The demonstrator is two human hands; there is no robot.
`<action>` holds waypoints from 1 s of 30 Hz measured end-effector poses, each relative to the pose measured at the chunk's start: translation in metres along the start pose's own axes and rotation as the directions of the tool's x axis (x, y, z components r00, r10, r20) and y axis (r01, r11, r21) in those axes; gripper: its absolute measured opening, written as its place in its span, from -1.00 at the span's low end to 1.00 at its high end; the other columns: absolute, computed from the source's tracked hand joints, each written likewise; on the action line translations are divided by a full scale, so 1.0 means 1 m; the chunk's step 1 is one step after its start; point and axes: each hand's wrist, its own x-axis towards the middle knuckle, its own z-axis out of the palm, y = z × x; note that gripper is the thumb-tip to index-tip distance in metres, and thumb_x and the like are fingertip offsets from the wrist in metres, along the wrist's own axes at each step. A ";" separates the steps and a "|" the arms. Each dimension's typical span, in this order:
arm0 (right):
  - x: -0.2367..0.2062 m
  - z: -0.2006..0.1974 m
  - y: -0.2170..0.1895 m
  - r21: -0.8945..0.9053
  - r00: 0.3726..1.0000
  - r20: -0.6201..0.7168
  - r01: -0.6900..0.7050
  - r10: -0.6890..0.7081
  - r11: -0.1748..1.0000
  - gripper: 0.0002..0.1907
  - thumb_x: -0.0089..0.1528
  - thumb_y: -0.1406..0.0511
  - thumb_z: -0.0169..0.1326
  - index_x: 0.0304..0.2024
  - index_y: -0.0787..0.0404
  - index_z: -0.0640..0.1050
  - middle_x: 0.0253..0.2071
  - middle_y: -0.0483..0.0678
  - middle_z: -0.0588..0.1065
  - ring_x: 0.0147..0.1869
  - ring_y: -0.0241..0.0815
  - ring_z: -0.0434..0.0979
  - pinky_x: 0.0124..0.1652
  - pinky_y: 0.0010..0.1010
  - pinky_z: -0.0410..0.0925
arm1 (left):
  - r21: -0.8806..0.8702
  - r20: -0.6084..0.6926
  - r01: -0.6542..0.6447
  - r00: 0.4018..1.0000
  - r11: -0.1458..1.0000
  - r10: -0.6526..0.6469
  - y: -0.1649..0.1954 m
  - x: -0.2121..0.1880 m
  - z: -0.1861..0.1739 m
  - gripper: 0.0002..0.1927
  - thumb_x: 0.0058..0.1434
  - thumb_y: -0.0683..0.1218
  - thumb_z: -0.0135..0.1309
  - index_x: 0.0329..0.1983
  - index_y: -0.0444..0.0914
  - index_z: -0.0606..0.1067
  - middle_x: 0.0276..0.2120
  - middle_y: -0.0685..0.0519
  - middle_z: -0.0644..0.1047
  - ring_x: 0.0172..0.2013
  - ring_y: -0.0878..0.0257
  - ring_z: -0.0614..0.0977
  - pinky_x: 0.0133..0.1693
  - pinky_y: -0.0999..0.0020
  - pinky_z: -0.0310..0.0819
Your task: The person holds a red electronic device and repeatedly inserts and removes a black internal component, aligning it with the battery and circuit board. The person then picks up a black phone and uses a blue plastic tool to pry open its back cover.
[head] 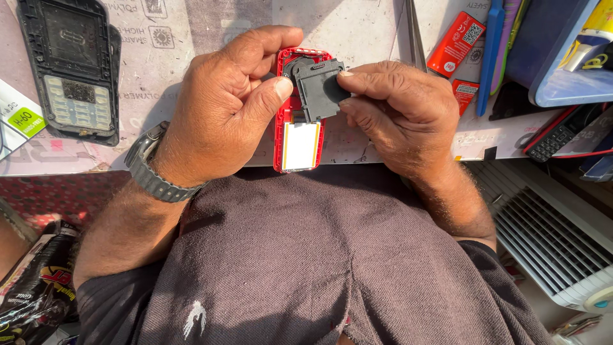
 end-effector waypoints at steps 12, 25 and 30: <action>0.000 0.009 0.000 -0.272 0.976 -0.062 0.184 -0.208 0.945 -0.82 0.35 0.47 0.29 -0.03 0.35 0.58 -0.12 0.10 0.63 -0.14 -0.17 0.68 -0.24 -0.50 0.52 | 0.049 0.010 -0.034 0.999 0.998 0.034 0.006 0.005 -0.001 -0.70 0.58 -0.28 -0.06 0.33 -0.42 0.30 0.08 -0.19 0.63 0.10 0.20 0.71 0.14 0.41 0.67; 0.000 0.014 0.006 -0.373 0.951 0.026 0.296 -0.310 0.879 -0.77 0.37 0.43 0.31 0.03 0.33 0.56 -0.13 0.07 0.56 -0.12 -0.12 0.63 -0.25 -0.42 0.49 | 0.106 0.045 -0.056 0.998 0.993 0.052 0.004 0.001 -0.004 -0.70 0.61 -0.25 -0.07 0.35 -0.38 0.30 0.07 -0.13 0.64 0.07 0.22 0.74 0.10 0.43 0.69; -0.001 0.015 0.006 -0.404 0.950 0.019 0.292 -0.311 0.867 -0.77 0.39 0.43 0.31 0.05 0.31 0.56 -0.11 0.05 0.55 -0.09 -0.13 0.62 -0.24 -0.42 0.49 | 0.152 0.046 -0.068 0.997 0.986 0.061 0.003 0.001 -0.004 -0.69 0.58 -0.25 -0.07 0.34 -0.36 0.31 0.03 -0.12 0.66 0.02 0.22 0.76 0.05 0.42 0.70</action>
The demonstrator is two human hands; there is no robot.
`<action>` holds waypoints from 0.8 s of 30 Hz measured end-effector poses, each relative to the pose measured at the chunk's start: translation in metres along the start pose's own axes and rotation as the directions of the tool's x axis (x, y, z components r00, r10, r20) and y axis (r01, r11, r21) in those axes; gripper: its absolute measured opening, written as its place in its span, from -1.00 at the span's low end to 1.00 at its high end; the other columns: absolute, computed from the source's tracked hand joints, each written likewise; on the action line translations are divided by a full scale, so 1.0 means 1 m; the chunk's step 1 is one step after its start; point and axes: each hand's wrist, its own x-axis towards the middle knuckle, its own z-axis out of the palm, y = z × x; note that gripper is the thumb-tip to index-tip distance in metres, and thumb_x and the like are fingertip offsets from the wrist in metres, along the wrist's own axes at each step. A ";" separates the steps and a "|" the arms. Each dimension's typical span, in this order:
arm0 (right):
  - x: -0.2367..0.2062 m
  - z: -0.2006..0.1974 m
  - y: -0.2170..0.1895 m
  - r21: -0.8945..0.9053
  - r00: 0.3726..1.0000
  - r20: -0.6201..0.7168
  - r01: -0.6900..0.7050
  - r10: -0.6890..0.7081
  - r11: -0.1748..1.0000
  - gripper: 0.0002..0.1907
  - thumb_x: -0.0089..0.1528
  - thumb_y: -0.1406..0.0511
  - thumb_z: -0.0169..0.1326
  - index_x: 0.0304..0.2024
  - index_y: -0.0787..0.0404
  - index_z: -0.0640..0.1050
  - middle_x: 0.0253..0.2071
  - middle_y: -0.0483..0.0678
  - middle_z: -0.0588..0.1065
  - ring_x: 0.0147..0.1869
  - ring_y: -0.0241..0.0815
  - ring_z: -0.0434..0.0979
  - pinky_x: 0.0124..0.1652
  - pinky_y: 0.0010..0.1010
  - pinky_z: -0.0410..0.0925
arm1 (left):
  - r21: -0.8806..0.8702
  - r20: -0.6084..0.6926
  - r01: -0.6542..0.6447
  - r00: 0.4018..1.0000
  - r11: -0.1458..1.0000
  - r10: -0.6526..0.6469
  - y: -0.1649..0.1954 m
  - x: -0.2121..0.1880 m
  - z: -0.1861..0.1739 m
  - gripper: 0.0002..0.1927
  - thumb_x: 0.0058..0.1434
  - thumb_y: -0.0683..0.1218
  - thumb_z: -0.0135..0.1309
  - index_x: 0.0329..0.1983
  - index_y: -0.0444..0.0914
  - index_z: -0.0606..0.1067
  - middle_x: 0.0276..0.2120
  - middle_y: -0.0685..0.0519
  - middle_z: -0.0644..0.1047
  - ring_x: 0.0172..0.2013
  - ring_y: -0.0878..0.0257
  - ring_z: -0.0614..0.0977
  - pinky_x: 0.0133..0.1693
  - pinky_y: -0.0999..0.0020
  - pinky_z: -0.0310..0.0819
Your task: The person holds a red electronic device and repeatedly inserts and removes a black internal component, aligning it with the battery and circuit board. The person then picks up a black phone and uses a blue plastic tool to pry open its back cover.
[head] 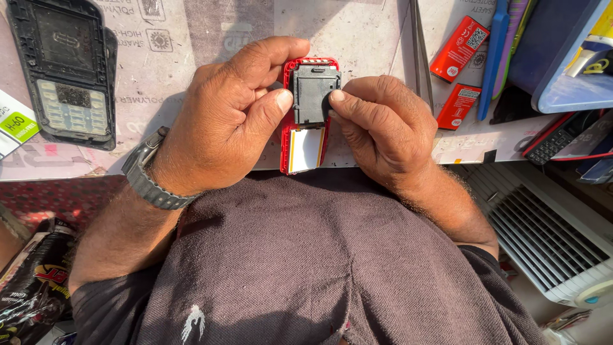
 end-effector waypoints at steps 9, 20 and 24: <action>-0.003 0.000 0.000 -0.002 1.000 -0.022 0.021 -0.021 1.000 -0.77 0.38 0.44 0.29 0.06 0.34 0.57 -0.10 0.07 0.56 -0.10 -0.13 0.63 -0.23 -0.43 0.51 | 0.001 0.011 -0.024 1.000 1.000 0.024 0.001 0.002 -0.001 -0.68 0.56 -0.26 -0.08 0.34 -0.35 0.30 0.01 -0.12 0.66 -0.01 0.21 0.77 0.02 0.43 0.70; 0.001 0.000 0.001 -0.002 0.999 -0.004 0.032 -0.032 0.999 -0.77 0.37 0.43 0.29 0.05 0.33 0.58 -0.13 0.05 0.55 -0.12 -0.13 0.61 -0.26 -0.42 0.48 | 0.015 0.014 -0.028 1.000 0.999 0.028 -0.002 -0.002 -0.002 -0.70 0.60 -0.23 -0.08 0.35 -0.34 0.29 0.04 -0.11 0.64 0.06 0.20 0.74 0.09 0.40 0.67; 0.002 0.000 0.002 -0.003 0.999 0.002 0.037 -0.037 0.999 -0.77 0.38 0.43 0.29 0.06 0.31 0.58 -0.13 0.04 0.54 -0.11 -0.13 0.60 -0.25 -0.41 0.48 | -0.041 0.031 -0.013 0.999 0.999 0.014 -0.002 -0.001 -0.001 -0.70 0.62 -0.22 -0.10 0.36 -0.34 0.28 0.04 -0.11 0.65 0.03 0.22 0.74 0.08 0.42 0.68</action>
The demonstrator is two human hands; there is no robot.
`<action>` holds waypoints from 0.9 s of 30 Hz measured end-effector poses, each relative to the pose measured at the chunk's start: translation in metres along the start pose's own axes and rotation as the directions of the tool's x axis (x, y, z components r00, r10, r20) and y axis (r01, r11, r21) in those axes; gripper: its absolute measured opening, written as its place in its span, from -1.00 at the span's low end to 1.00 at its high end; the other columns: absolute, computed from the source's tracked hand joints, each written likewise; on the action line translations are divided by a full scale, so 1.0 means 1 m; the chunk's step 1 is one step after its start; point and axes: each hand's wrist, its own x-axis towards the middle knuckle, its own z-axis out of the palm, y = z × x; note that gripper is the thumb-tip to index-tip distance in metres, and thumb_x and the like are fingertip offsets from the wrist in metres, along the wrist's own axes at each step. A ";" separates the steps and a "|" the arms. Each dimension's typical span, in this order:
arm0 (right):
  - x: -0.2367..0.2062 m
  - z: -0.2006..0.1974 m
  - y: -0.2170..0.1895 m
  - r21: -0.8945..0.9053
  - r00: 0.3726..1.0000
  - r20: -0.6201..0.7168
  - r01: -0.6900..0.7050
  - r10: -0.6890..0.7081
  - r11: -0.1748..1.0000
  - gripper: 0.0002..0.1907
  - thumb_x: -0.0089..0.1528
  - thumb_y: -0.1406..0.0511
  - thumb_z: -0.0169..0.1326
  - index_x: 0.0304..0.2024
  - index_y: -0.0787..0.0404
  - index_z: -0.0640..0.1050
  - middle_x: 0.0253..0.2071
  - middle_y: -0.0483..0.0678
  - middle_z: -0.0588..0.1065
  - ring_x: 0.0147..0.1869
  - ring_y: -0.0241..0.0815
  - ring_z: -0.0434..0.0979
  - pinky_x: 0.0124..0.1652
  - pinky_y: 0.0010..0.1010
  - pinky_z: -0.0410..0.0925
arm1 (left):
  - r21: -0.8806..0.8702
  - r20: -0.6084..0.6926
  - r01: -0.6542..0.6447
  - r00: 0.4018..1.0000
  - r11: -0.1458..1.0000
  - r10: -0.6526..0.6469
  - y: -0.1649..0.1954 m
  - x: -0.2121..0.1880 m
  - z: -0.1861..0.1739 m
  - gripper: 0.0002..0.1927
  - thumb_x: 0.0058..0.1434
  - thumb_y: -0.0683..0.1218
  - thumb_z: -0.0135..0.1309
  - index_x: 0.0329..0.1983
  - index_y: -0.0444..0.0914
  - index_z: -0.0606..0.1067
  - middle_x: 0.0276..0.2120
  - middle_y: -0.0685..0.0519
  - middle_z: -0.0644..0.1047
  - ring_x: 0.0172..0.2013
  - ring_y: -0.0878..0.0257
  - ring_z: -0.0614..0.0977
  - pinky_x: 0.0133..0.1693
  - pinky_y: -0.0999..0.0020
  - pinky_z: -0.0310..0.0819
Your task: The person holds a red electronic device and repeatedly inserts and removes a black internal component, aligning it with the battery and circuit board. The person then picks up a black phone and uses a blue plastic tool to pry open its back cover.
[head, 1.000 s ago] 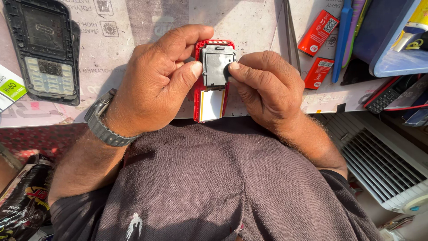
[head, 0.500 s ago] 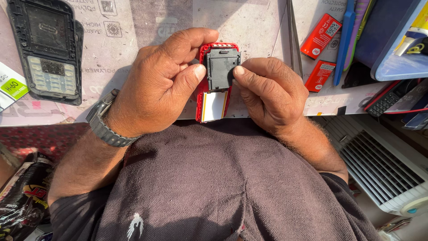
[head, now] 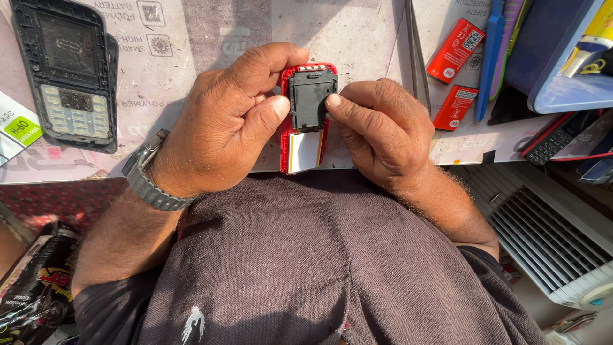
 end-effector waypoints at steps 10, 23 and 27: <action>-0.001 -0.002 -0.001 -0.011 0.999 0.029 0.036 -0.036 0.999 -0.71 0.33 0.50 0.29 0.09 0.31 0.58 -0.12 0.03 0.53 -0.13 -0.16 0.56 -0.25 -0.39 0.45 | -0.093 0.036 0.008 0.999 0.996 -0.005 0.009 0.005 -0.001 -0.71 0.56 -0.20 -0.07 0.29 -0.37 0.29 -0.05 -0.11 0.64 -0.12 0.29 0.69 -0.08 0.47 0.66; -0.002 0.000 -0.002 0.074 0.999 0.053 -0.004 0.000 0.997 -0.69 0.34 0.50 0.29 0.12 0.29 0.59 -0.07 0.01 0.50 -0.12 -0.19 0.56 -0.22 -0.43 0.47 | -0.019 -0.011 0.011 1.000 1.000 -0.011 0.003 0.002 0.003 -0.71 0.50 -0.34 -0.05 0.25 -0.44 0.30 -0.02 -0.17 0.63 -0.04 0.27 0.73 -0.03 0.48 0.70; 0.001 -0.005 -0.006 0.140 0.997 0.019 -0.081 0.079 0.987 -0.72 0.30 0.47 0.31 0.03 0.28 0.56 -0.12 0.05 0.48 -0.13 -0.14 0.55 -0.27 -0.39 0.45 | -0.059 -0.015 0.041 0.999 0.997 -0.042 0.004 0.001 0.004 -0.72 0.51 -0.36 -0.03 0.24 -0.43 0.31 -0.03 -0.15 0.64 -0.05 0.31 0.73 -0.05 0.53 0.69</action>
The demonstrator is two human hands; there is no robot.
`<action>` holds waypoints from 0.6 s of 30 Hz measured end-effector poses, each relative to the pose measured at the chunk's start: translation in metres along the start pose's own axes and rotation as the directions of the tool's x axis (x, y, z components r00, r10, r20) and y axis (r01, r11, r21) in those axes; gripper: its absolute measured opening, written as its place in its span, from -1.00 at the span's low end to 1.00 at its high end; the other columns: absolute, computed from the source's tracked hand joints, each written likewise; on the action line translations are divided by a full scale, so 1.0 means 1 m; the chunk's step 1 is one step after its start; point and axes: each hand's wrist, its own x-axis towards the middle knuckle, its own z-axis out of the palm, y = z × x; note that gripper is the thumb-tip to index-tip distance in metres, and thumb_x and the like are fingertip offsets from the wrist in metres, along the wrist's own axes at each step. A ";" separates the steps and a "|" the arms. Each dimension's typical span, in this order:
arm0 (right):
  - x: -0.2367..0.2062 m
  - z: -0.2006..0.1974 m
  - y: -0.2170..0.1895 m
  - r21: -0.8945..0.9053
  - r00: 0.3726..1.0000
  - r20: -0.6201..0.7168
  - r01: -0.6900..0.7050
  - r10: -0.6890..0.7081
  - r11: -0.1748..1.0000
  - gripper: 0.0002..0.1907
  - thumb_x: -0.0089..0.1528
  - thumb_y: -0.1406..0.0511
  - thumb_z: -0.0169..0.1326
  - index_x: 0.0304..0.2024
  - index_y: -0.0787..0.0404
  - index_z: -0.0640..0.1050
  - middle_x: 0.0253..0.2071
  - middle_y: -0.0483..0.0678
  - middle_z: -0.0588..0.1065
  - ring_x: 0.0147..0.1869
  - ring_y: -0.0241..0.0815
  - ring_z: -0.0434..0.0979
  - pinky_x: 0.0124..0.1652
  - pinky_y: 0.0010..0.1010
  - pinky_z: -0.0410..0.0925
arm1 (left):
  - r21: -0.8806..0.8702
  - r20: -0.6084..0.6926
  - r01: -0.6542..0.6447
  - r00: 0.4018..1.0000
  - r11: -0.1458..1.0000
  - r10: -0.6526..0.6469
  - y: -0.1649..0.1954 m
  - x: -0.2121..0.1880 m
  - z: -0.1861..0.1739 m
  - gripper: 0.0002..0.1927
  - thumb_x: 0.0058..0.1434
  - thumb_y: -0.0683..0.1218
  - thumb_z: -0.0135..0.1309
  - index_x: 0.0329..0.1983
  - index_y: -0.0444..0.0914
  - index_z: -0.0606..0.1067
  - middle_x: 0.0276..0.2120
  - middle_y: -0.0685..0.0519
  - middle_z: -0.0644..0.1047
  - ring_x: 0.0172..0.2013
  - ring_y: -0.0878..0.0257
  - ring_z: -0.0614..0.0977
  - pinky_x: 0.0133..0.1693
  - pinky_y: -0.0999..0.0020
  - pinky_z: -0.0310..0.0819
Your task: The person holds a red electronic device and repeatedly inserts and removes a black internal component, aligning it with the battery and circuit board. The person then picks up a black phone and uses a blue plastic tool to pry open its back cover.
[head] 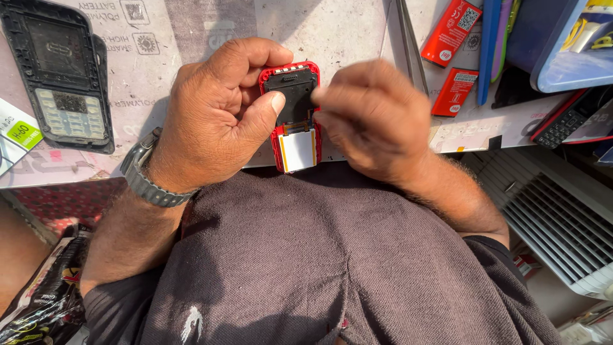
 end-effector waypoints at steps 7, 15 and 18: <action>0.005 -0.006 0.002 0.676 0.834 0.309 -0.531 0.457 0.511 -0.59 0.47 0.39 0.13 0.33 0.40 0.40 -0.02 0.00 0.55 -0.23 -0.39 0.57 -0.28 -0.58 0.49 | 0.023 0.007 0.043 0.999 0.999 -0.043 0.001 -0.003 -0.002 -0.68 0.47 -0.38 -0.02 0.25 -0.43 0.32 -0.03 -0.12 0.63 -0.10 0.34 0.69 -0.06 0.53 0.63; 0.014 0.000 0.008 0.741 0.832 0.357 -0.529 0.424 0.414 -0.71 0.48 0.43 0.13 0.21 0.46 0.46 -0.06 0.06 0.57 -0.32 -0.36 0.57 -0.37 -0.58 0.49 | -0.079 0.056 -0.046 0.997 0.996 0.051 -0.001 -0.003 -0.004 -0.70 0.54 -0.41 -0.12 0.30 -0.46 0.25 0.09 -0.18 0.57 0.13 0.28 0.63 0.20 0.47 0.58; 0.016 0.001 0.008 0.743 0.839 0.346 -0.519 0.421 0.423 -0.77 0.49 0.44 0.12 0.16 0.47 0.47 -0.10 0.07 0.58 -0.34 -0.35 0.58 -0.37 -0.57 0.49 | -0.006 0.062 -0.087 0.994 0.996 0.087 -0.002 -0.001 -0.005 -0.71 0.56 -0.40 -0.09 0.29 -0.45 0.26 0.10 -0.19 0.57 0.14 0.24 0.65 0.20 0.45 0.60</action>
